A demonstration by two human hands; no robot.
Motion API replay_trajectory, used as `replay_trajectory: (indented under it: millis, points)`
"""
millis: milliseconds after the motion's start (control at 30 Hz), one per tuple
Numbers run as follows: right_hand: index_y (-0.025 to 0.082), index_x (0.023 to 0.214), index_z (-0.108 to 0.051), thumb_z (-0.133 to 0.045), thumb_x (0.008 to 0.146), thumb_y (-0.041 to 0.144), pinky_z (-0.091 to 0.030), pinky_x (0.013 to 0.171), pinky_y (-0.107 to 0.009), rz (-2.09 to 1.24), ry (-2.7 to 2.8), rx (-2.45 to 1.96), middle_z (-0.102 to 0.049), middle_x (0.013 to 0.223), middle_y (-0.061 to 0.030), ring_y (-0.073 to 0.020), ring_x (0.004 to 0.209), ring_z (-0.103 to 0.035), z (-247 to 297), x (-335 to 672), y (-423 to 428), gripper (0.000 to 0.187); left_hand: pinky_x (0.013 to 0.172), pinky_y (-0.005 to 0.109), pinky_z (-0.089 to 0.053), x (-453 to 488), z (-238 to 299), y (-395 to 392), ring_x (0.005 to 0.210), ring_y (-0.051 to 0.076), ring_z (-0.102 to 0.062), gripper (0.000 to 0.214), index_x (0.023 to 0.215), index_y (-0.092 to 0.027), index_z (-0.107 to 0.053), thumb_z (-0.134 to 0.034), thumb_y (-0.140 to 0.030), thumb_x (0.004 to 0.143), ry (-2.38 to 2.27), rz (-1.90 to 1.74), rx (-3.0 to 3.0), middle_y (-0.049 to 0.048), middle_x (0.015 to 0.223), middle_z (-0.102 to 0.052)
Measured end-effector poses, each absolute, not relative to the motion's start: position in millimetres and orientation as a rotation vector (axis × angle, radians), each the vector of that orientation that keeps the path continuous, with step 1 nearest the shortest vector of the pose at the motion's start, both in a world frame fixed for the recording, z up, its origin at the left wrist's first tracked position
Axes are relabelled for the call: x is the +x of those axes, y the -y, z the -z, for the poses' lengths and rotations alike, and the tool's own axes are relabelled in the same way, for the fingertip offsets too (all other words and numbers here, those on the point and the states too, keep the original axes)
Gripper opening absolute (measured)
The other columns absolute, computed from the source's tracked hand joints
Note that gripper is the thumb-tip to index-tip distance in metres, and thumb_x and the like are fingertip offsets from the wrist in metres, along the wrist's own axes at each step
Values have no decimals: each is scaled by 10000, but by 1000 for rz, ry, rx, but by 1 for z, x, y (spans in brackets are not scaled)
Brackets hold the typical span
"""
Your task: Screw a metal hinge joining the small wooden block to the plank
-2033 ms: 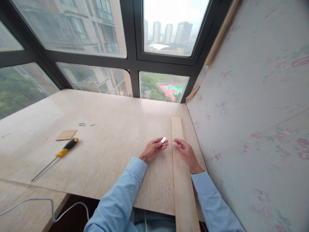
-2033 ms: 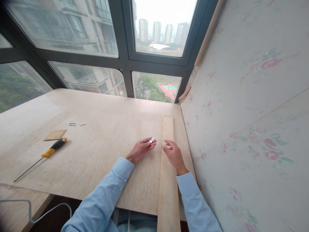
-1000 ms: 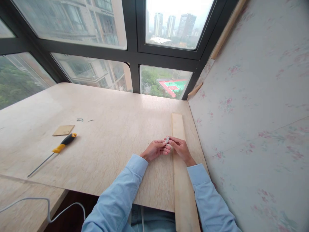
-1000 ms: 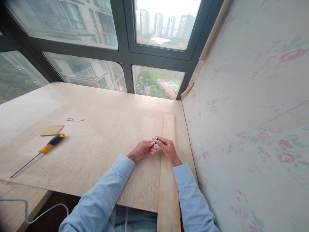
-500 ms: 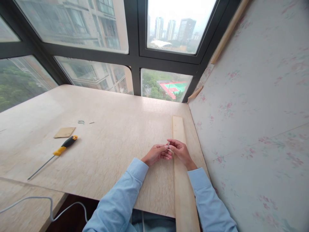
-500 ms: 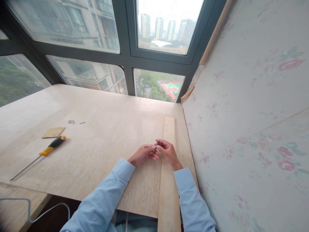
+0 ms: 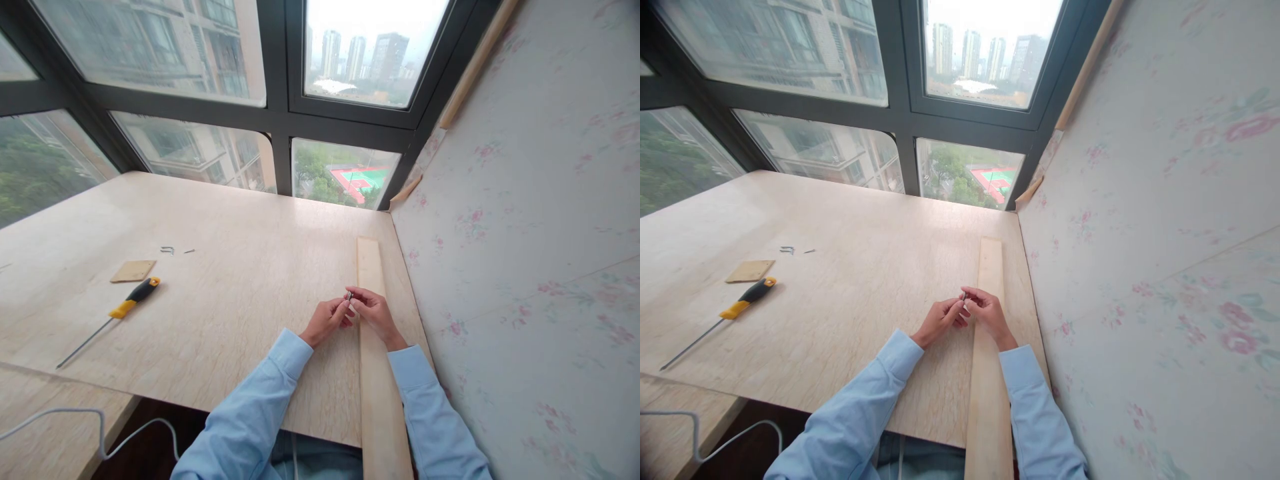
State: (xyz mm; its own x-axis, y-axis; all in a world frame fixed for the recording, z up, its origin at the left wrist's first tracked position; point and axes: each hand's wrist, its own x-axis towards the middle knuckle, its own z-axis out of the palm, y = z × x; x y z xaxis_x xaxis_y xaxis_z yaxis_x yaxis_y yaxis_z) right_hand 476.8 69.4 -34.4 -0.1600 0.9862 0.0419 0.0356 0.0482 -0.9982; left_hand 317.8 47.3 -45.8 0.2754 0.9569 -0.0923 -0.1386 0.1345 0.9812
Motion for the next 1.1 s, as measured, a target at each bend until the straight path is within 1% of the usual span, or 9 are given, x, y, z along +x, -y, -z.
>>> replay_trajectory:
  millis: [100,233,333,433,533,767,900,967,1100]
  points:
    - [215,1030,-770,-735,727,363,-559,873,-408,-1243,1383,-1153,-772,1015,-70,-235,915,-712,34,477,-69,340,536,253,-520,318,46,-49,571,167,-669,521,828,-121,-651,-591,-639,827,-941,-1012,1086,111,796,-719]
    - [226,1004,-776,-760,721,389,-550,914,-433,-1247,1325,-1148,-774,1019,-65,-240,924,-719,32,476,-68,327,534,265,-514,312,42,-53,561,178,-663,565,834,-115,-641,-654,-675,754,-877,-1040,957,109,730,-707]
    - [234,966,-778,-801,687,411,-566,875,-426,-1283,1269,-1127,-784,946,-54,-232,866,-726,31,475,-68,331,569,268,-514,306,37,-54,590,171,-665,525,829,-104,-644,-723,-614,733,-815,-1026,873,105,745,-702]
    - [235,877,-782,-842,633,423,-582,810,-400,-1287,1231,-1123,-783,856,-47,-222,801,-722,30,476,-68,313,617,272,-520,301,34,-53,635,162,-676,482,821,-109,-615,-802,-533,691,-713,-939,821,105,799,-707]
    - [237,818,-783,-857,612,416,-580,787,-385,-1283,1227,-1118,-780,836,-48,-215,780,-716,30,478,-67,283,619,271,-522,300,34,-52,643,160,-684,495,839,-122,-574,-839,-500,659,-642,-869,788,101,826,-710]
    - [239,815,-778,-842,640,407,-566,780,-374,-1295,1237,-1112,-778,834,-49,-211,777,-710,28,478,-66,251,622,284,-547,301,34,-52,671,191,-710,523,827,-137,-520,-824,-531,666,-630,-868,764,130,858,-727]
    - [230,829,-768,-834,655,404,-559,776,-371,-1270,1202,-1110,-777,836,-50,-210,773,-707,26,475,-67,255,594,282,-553,304,34,-52,636,193,-709,544,848,-139,-527,-803,-571,665,-734,-928,793,133,874,-731]
    - [225,829,-760,-832,655,404,-559,745,-363,-1249,1195,-1119,-773,819,-49,-204,743,-699,25,474,-67,260,565,278,-553,307,36,-53,614,191,-705,543,859,-140,-544,-777,-597,679,-832,-1003,840,124,881,-730]
    - [217,821,-757,-831,656,404,-554,679,-343,-1267,1245,-1160,-761,775,-46,-196,696,-686,25,472,-66,260,505,253,-534,310,39,-55,600,196,-701,499,808,-136,-586,-747,-598,705,-1016,-1141,940,88,779,-704]
